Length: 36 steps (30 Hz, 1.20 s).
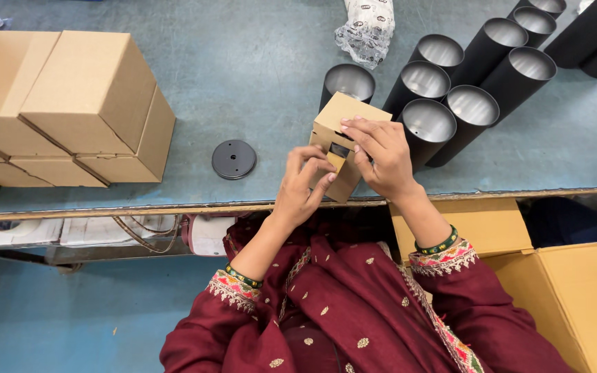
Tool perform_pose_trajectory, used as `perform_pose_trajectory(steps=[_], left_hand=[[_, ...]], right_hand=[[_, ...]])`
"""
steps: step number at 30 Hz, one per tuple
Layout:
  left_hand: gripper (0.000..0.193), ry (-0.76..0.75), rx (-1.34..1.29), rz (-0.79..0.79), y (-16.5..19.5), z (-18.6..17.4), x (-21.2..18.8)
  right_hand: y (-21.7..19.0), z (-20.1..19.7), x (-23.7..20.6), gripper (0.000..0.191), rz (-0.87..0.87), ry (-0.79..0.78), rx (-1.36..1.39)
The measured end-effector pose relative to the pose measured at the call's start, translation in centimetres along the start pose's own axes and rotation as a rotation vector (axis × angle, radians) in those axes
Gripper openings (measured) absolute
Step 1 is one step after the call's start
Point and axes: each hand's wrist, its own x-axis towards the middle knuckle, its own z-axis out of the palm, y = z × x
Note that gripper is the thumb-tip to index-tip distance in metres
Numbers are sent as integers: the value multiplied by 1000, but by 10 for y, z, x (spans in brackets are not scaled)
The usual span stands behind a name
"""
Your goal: The person repeatedly opens small cardboard boxes, places a plastic-wrapped black cylindrical object into each box, and closes the flaps. The packed boxes are stacked on the table. The person handles multiple boxes and cylinders in a repetitive sequence.
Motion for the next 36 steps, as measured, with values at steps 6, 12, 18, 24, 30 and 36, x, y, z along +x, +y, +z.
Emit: perform_pose_trajectory(steps=[6,12,18,24,30,36], left_hand=[[13,-60,-30,-8,-5,-3,4],[27,58,-43,-113,-5,6,3],[72,212,-164,-371,-21,35,9],[78,166,-537,-547,-42,51,9],[78,130,-639,-532,-48,48,9],[69,115,-581,-513,-43,35,27]], right_hand=[[-4,8,-5,36,-52,30,-92],[-6,6,-9,31,-23,6,44],[-12,5,-13,38,20,16,45],[-11,15,-18,41,24,70,-24],[-8,18,-20,36,20,93,-47],[-10,15,-23,36,33,116,-34]])
